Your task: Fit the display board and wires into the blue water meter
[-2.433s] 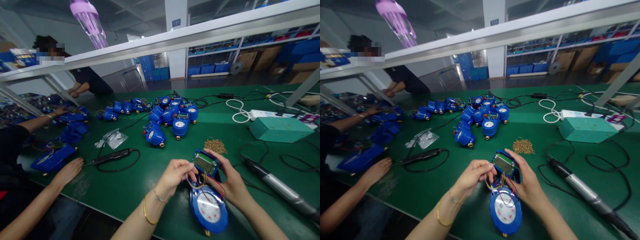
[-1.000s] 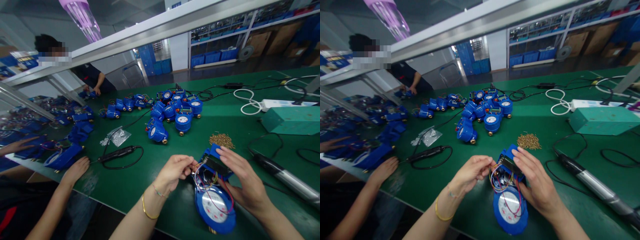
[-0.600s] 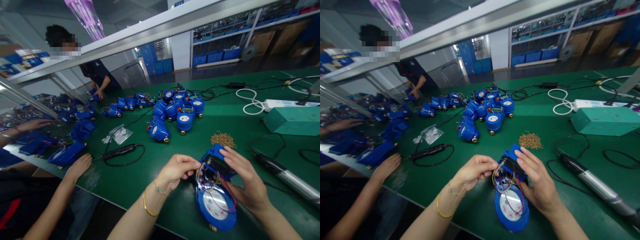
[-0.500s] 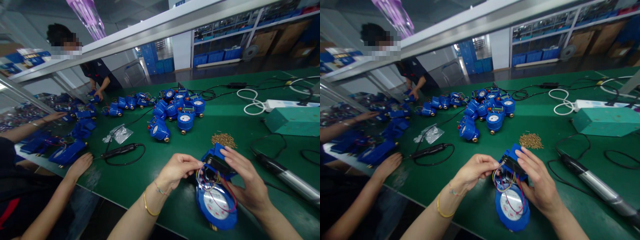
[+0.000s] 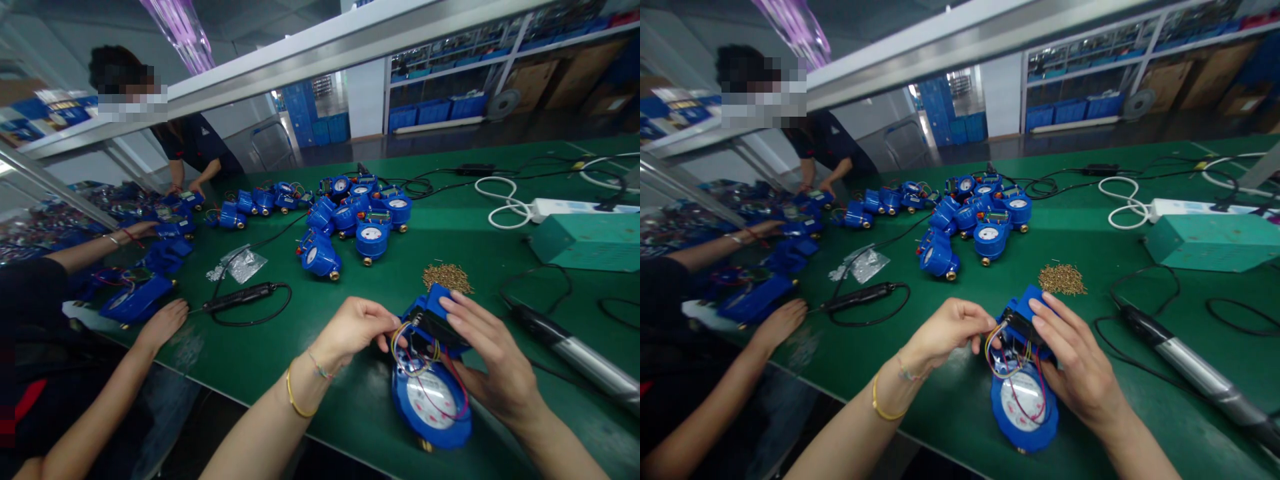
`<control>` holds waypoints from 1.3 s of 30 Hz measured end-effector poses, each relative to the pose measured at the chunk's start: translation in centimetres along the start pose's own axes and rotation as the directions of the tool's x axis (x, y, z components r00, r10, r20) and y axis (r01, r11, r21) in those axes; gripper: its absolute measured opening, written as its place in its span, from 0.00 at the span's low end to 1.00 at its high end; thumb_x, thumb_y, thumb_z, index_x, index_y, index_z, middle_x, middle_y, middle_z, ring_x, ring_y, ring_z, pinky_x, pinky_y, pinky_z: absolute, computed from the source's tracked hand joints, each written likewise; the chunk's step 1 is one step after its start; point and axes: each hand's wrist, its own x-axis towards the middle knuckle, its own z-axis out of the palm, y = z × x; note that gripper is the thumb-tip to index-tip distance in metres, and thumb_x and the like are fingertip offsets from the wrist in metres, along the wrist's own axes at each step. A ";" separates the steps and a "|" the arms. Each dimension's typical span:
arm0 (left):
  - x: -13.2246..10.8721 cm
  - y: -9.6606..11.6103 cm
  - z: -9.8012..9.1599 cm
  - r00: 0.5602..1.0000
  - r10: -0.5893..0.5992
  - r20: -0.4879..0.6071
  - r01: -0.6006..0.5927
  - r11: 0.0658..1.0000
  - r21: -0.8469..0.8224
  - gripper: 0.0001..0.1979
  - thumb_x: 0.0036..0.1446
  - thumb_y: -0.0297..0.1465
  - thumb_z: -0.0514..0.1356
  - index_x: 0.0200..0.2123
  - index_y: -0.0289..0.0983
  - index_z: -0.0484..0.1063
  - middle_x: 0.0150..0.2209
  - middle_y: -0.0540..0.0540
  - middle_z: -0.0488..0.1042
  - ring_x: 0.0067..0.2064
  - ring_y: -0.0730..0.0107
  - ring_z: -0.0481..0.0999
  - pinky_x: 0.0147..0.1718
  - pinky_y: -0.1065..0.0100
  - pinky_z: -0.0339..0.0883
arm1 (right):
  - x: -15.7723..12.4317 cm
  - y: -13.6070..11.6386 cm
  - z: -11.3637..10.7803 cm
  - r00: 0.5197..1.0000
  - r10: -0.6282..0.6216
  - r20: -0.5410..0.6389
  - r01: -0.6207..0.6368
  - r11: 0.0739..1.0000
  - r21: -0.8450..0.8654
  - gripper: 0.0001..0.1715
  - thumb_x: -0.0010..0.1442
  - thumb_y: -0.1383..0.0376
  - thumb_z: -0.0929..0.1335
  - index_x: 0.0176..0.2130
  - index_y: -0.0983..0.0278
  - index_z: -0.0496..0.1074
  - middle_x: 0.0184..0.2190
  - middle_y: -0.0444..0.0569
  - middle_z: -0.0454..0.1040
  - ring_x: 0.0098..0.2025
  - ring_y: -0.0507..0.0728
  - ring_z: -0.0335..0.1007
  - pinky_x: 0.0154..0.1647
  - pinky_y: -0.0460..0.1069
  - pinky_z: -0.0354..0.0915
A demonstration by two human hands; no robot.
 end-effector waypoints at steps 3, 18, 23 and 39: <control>-0.1 0.1 0.2 0.997 0.040 -0.064 -0.040 0.999 0.015 0.08 0.43 0.33 0.66 0.21 0.33 0.74 0.21 0.48 0.76 0.20 0.77 0.67 0.23 0.72 0.59 | 0.1 -0.1 0.0 1.000 -0.019 0.014 0.019 1.000 -0.004 0.47 0.58 0.82 0.70 0.70 0.65 0.53 0.64 0.61 0.63 0.66 0.72 0.59 0.59 0.66 0.66; -0.8 0.1 0.6 0.980 0.118 -0.159 -0.083 0.975 0.208 0.04 0.46 0.29 0.65 0.24 0.33 0.77 0.26 0.45 0.78 0.31 0.69 0.72 0.35 0.69 0.64 | 0.5 -0.6 -0.4 0.998 -0.044 0.047 0.047 0.996 -0.074 0.46 0.59 0.82 0.69 0.70 0.69 0.52 0.64 0.64 0.62 0.66 0.73 0.59 0.59 0.66 0.67; -1.2 0.1 0.9 0.980 0.090 -0.180 -0.038 0.960 0.276 0.07 0.46 0.32 0.66 0.24 0.33 0.76 0.27 0.45 0.78 0.30 0.69 0.71 0.34 0.67 0.62 | 0.7 -0.8 -0.5 0.997 -0.055 0.048 0.059 0.995 -0.083 0.45 0.60 0.81 0.69 0.70 0.70 0.52 0.65 0.64 0.62 0.66 0.73 0.59 0.59 0.67 0.67; -0.6 -0.6 0.8 0.987 -0.138 0.079 0.151 0.968 -0.199 0.16 0.38 0.32 0.71 0.24 0.34 0.66 0.26 0.45 0.80 0.21 0.79 0.76 0.13 0.78 0.37 | 0.7 -1.2 -0.5 0.997 -0.079 0.022 0.081 0.993 -0.089 0.46 0.58 0.84 0.70 0.70 0.72 0.53 0.63 0.66 0.63 0.65 0.74 0.60 0.59 0.66 0.67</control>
